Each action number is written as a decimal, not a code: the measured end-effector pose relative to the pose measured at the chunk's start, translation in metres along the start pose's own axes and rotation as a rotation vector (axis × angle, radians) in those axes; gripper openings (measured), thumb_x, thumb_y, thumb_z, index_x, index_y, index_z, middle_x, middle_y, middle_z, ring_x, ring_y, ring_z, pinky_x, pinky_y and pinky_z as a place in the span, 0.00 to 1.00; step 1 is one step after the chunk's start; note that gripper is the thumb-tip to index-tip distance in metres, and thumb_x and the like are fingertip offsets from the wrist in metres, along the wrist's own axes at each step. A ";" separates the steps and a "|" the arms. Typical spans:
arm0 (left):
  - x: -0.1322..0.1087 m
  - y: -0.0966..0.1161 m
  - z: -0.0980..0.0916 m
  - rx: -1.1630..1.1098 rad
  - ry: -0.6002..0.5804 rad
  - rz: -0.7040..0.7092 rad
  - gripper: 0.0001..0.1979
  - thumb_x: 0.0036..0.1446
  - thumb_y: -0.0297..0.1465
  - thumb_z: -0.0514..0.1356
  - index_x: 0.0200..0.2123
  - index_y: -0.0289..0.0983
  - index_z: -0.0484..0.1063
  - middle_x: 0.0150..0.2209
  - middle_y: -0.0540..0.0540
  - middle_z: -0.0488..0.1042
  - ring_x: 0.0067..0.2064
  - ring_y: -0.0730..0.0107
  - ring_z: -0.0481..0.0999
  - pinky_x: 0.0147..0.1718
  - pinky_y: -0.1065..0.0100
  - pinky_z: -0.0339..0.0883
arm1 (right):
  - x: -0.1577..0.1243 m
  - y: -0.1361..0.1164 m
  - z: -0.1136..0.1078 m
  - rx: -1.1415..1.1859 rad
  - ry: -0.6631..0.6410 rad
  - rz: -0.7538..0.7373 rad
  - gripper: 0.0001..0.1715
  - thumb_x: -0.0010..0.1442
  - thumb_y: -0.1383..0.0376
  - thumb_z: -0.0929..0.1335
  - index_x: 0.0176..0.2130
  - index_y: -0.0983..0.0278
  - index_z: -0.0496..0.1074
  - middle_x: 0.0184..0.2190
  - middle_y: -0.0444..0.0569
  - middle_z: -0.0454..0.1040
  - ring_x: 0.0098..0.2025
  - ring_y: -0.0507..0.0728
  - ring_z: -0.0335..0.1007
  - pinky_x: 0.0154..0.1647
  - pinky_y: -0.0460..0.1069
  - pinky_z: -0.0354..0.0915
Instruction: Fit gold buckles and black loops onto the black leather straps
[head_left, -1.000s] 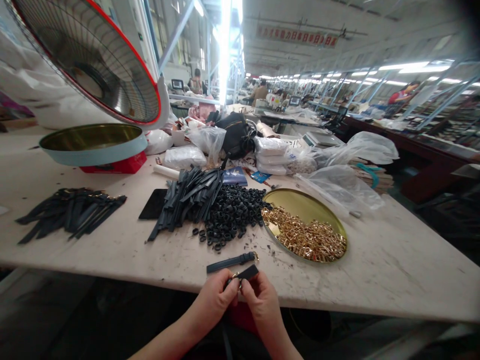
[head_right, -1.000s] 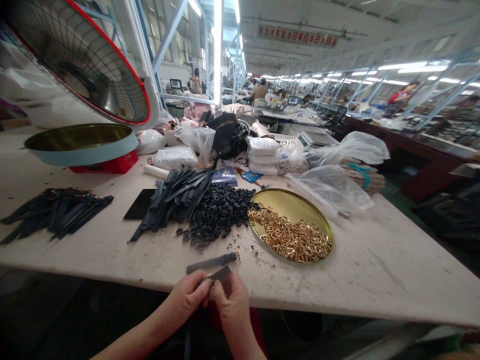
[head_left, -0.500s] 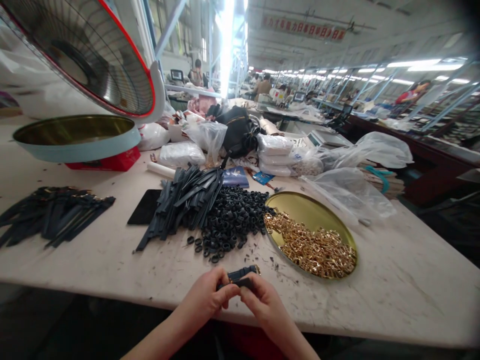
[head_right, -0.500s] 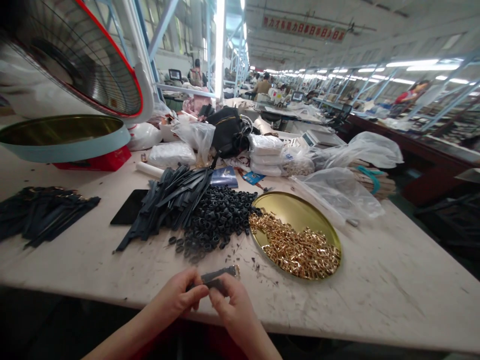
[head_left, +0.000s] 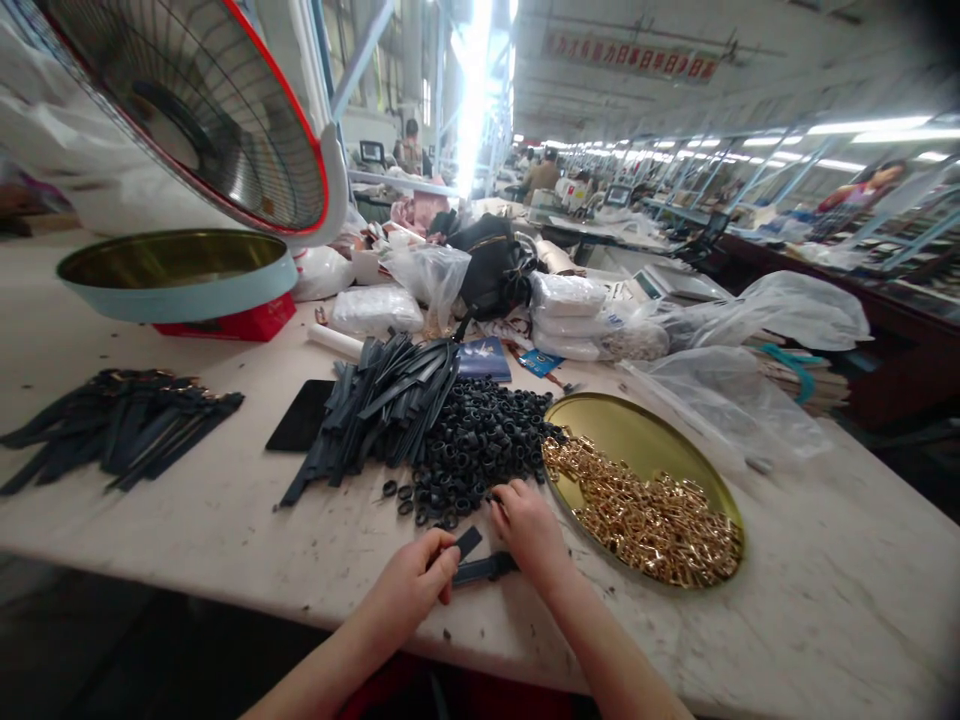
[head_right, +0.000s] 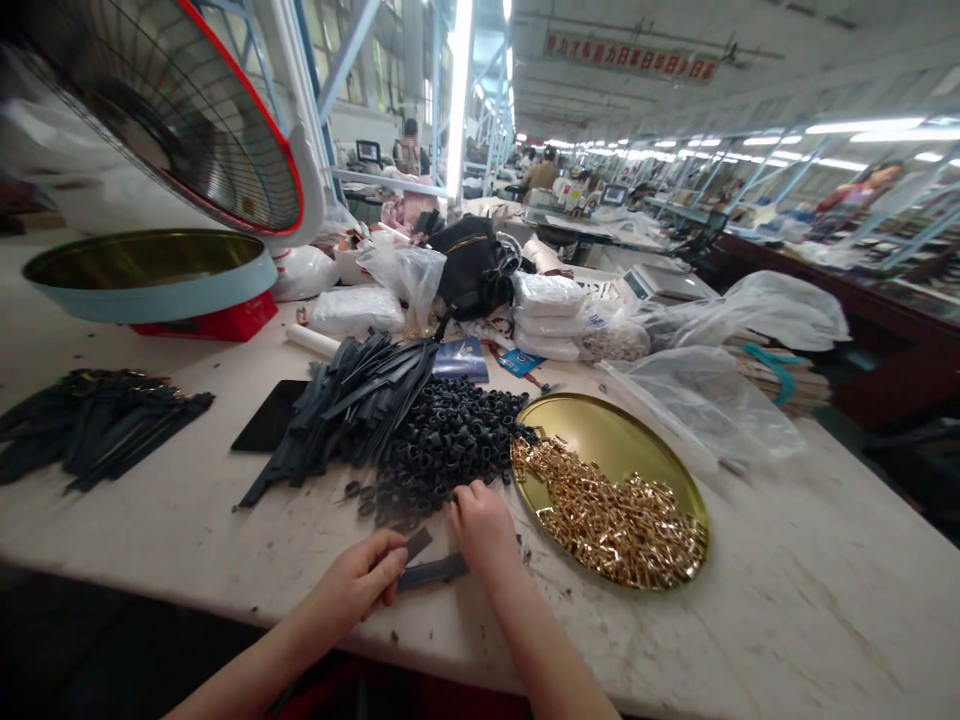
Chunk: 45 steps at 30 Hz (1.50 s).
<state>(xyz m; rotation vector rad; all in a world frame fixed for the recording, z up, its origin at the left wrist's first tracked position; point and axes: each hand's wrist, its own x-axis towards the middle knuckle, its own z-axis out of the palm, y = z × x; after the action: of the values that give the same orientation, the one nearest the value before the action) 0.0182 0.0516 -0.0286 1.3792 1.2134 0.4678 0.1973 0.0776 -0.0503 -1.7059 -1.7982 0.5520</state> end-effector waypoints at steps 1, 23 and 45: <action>-0.001 0.002 0.001 -0.019 0.012 0.003 0.14 0.53 0.41 0.49 0.31 0.36 0.64 0.16 0.57 0.62 0.15 0.79 0.54 0.16 0.75 0.48 | -0.004 -0.002 -0.003 0.041 0.010 0.009 0.07 0.55 0.67 0.62 0.32 0.64 0.69 0.29 0.50 0.70 0.33 0.57 0.66 0.35 0.50 0.59; -0.042 0.025 0.032 0.016 0.135 0.184 0.13 0.52 0.39 0.50 0.22 0.37 0.61 0.13 0.57 0.58 0.17 0.77 0.58 0.20 0.75 0.52 | -0.086 -0.048 -0.011 1.302 0.182 0.443 0.13 0.46 0.60 0.72 0.31 0.64 0.69 0.25 0.43 0.71 0.26 0.49 0.64 0.28 0.44 0.60; -0.041 0.019 0.037 0.209 0.128 0.286 0.14 0.57 0.37 0.47 0.26 0.37 0.66 0.22 0.52 0.65 0.26 0.73 0.64 0.26 0.74 0.55 | -0.096 -0.040 0.002 1.240 0.039 0.454 0.15 0.50 0.56 0.69 0.36 0.63 0.72 0.29 0.46 0.71 0.28 0.52 0.63 0.32 0.47 0.61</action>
<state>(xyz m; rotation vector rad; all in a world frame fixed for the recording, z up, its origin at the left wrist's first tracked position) 0.0411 0.0033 -0.0056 1.7361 1.1981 0.6509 0.1664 -0.0213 -0.0382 -1.1308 -0.6417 1.4170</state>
